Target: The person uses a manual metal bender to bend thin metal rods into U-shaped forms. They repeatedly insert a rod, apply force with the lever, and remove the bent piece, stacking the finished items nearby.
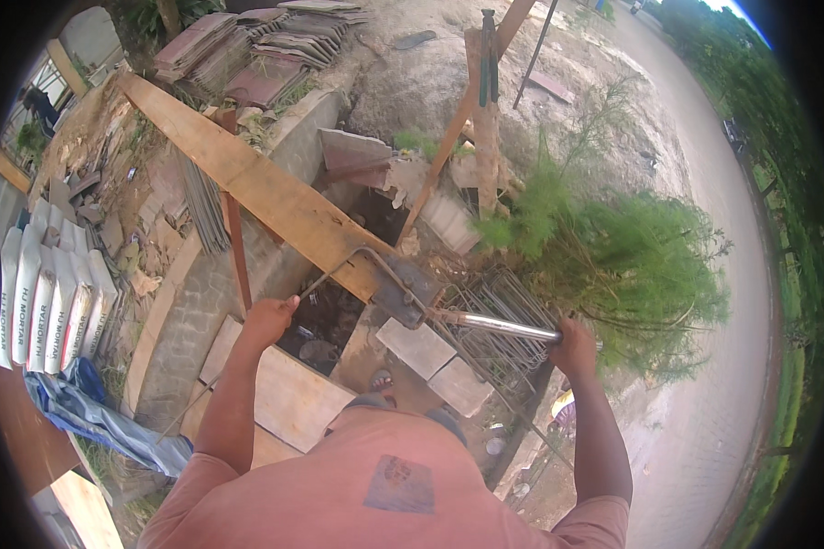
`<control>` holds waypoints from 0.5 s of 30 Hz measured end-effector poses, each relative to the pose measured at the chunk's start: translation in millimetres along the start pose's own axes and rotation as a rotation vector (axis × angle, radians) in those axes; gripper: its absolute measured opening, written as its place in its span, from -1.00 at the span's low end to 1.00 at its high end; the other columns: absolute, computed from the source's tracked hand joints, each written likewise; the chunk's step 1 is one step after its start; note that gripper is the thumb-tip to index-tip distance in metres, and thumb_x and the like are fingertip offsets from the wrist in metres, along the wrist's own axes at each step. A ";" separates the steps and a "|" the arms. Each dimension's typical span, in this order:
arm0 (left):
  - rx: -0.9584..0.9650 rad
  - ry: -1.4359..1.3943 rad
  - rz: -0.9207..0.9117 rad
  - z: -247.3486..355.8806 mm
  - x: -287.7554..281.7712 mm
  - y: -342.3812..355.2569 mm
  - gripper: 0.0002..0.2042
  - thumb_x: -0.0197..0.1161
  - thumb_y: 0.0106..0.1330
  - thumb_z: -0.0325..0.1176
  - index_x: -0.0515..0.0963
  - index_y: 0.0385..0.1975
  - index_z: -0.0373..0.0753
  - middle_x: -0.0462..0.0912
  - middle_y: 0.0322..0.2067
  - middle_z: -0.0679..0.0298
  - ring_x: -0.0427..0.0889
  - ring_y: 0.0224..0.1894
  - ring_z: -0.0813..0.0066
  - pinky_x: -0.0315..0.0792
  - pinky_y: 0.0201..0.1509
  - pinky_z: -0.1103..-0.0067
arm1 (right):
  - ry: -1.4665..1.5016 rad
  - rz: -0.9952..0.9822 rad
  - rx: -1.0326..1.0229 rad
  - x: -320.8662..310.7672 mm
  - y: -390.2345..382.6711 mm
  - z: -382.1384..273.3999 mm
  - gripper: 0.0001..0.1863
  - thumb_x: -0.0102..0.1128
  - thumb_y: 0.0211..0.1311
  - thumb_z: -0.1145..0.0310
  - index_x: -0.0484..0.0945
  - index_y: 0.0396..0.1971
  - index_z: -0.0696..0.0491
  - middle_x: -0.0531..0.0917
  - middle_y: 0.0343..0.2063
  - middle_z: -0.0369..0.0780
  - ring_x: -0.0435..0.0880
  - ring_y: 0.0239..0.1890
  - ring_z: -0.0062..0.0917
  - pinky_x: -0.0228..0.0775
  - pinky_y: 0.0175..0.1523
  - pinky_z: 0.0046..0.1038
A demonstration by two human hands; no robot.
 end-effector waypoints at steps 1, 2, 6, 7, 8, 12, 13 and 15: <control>-0.015 -0.015 -0.013 -0.9 -0.3 -0.8 -0.36 -0.03 0.35 0.17 0.52 -0.62 -0.39 0.51 -0.61 -0.11 0.50 -0.43 -0.16 0.35 -0.30 0.18 | -0.008 -0.036 -0.041 -5.4 15.5 -5.8 -0.85 0.25 -0.19 0.41 0.44 -0.59 0.04 0.56 -0.58 -0.09 0.56 -0.45 -0.11 0.38 -0.33 -0.14; -0.014 -0.011 -0.015 -1.3 -0.1 0.4 -0.36 -0.03 0.35 0.18 0.51 -0.61 -0.40 0.50 -0.61 -0.11 0.50 -0.43 -0.17 0.35 -0.31 0.18 | -0.047 -0.089 -0.049 -8.4 27.9 -8.8 -0.83 0.29 -0.22 0.36 0.46 -0.60 0.04 0.57 -0.58 -0.09 0.58 -0.44 -0.12 0.39 -0.32 -0.13; -0.026 0.002 -0.032 -2.3 -0.1 1.6 -0.36 -0.03 0.35 0.18 0.51 -0.62 -0.40 0.49 -0.61 -0.12 0.50 -0.43 -0.17 0.34 -0.32 0.18 | -0.150 -0.232 -0.111 -4.5 67.1 -4.7 -0.76 0.36 -0.27 0.24 0.51 -0.63 0.03 0.60 -0.60 -0.11 0.61 -0.43 -0.13 0.41 -0.30 -0.14; -0.037 0.001 -0.034 -3.2 -0.3 0.0 -0.35 -0.03 0.35 0.18 0.50 -0.62 -0.40 0.49 -0.61 -0.13 0.49 -0.43 -0.17 0.34 -0.32 0.18 | -0.165 -0.250 -0.142 -1.3 75.2 -2.4 -0.75 0.36 -0.28 0.22 0.50 -0.64 0.02 0.60 -0.61 -0.11 0.62 -0.44 -0.13 0.41 -0.31 -0.14; -0.037 -0.006 -0.032 -2.8 -0.2 -0.7 -0.36 -0.03 0.35 0.18 0.50 -0.62 -0.40 0.49 -0.61 -0.13 0.50 -0.44 -0.17 0.33 -0.32 0.17 | -0.166 -0.242 -0.174 -1.0 81.7 -0.7 -0.75 0.35 -0.27 0.23 0.50 -0.64 0.02 0.60 -0.61 -0.11 0.61 -0.44 -0.14 0.41 -0.31 -0.14; -0.022 -0.001 -0.016 -6.8 2.5 0.8 -0.36 -0.03 0.35 0.18 0.51 -0.63 -0.39 0.50 -0.61 -0.12 0.50 -0.45 -0.17 0.33 -0.33 0.16 | -0.153 -0.196 -0.311 2.9 102.6 -3.9 -0.79 0.31 -0.29 0.29 0.48 -0.63 0.02 0.58 -0.63 -0.12 0.60 -0.44 -0.14 0.38 -0.31 -0.15; -0.012 0.009 -0.014 -7.3 2.9 1.6 -0.36 -0.03 0.35 0.18 0.51 -0.64 -0.39 0.50 -0.61 -0.12 0.51 -0.45 -0.17 0.33 -0.33 0.16 | -0.151 -0.172 -0.349 5.1 108.3 -6.2 -0.79 0.31 -0.30 0.29 0.48 -0.63 0.02 0.57 -0.64 -0.13 0.59 -0.45 -0.13 0.38 -0.31 -0.15; -0.025 -0.016 -0.027 -7.2 3.4 0.8 -0.36 -0.03 0.35 0.18 0.51 -0.64 -0.39 0.50 -0.61 -0.13 0.51 -0.45 -0.18 0.33 -0.33 0.15 | -0.166 -0.179 -0.382 10.6 121.7 -8.5 -0.81 0.30 -0.31 0.32 0.49 -0.61 -0.01 0.55 -0.64 -0.17 0.57 -0.42 -0.17 0.35 -0.24 -0.15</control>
Point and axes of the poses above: each hand's wrist, its own y-axis towards the middle knuckle, its own x-axis out of the palm, z = x × y, the point moved 8 cm from there along y, towards the middle knuckle
